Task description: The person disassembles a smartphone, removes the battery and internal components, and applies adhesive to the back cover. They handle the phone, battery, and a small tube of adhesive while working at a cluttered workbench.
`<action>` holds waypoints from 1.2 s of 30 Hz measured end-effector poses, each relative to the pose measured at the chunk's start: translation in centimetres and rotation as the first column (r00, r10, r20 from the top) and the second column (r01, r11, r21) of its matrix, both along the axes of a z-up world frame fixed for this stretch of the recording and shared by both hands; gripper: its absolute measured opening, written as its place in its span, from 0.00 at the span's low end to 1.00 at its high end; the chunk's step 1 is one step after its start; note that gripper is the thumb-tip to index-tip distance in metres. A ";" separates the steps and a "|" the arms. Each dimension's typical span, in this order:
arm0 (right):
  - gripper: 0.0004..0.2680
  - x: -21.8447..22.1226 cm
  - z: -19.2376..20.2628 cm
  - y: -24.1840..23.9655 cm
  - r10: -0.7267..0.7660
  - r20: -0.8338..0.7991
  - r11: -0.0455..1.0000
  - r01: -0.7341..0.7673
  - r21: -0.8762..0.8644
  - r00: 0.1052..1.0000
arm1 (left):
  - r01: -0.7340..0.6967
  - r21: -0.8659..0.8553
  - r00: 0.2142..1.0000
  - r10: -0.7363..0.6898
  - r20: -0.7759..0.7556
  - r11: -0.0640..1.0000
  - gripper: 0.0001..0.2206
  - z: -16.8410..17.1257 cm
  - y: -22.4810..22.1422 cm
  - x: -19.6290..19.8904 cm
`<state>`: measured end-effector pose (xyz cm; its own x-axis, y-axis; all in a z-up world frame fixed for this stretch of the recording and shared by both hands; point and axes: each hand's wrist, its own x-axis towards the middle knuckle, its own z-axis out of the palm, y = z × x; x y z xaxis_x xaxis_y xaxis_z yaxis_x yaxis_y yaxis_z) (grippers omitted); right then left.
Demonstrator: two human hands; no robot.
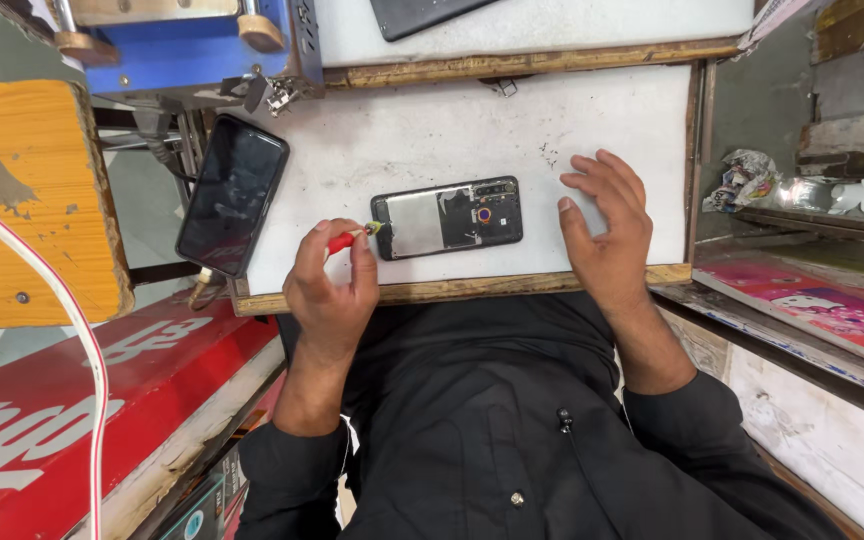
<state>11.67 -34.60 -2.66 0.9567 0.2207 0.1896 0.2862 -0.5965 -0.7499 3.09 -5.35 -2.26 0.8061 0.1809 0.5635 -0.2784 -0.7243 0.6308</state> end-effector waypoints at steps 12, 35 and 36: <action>0.08 0.2 -0.2 0.2 -0.001 0.006 1.000 0.002 -0.022 1.000 | -0.022 0.072 1.000 0.022 0.004 0.997 0.25 -1.5 0.5 1.7; 0.07 0.1 -0.2 0.1 0.000 -0.010 0.999 0.000 -0.041 1.000 | -0.056 -0.257 0.996 0.037 -0.078 0.965 0.26 -3.0 0.7 0.3; 0.07 0.1 -0.2 0.1 0.002 -0.006 0.999 -0.003 -0.043 1.000 | -0.056 -0.250 0.997 0.040 -0.069 0.967 0.25 -3.2 0.8 0.4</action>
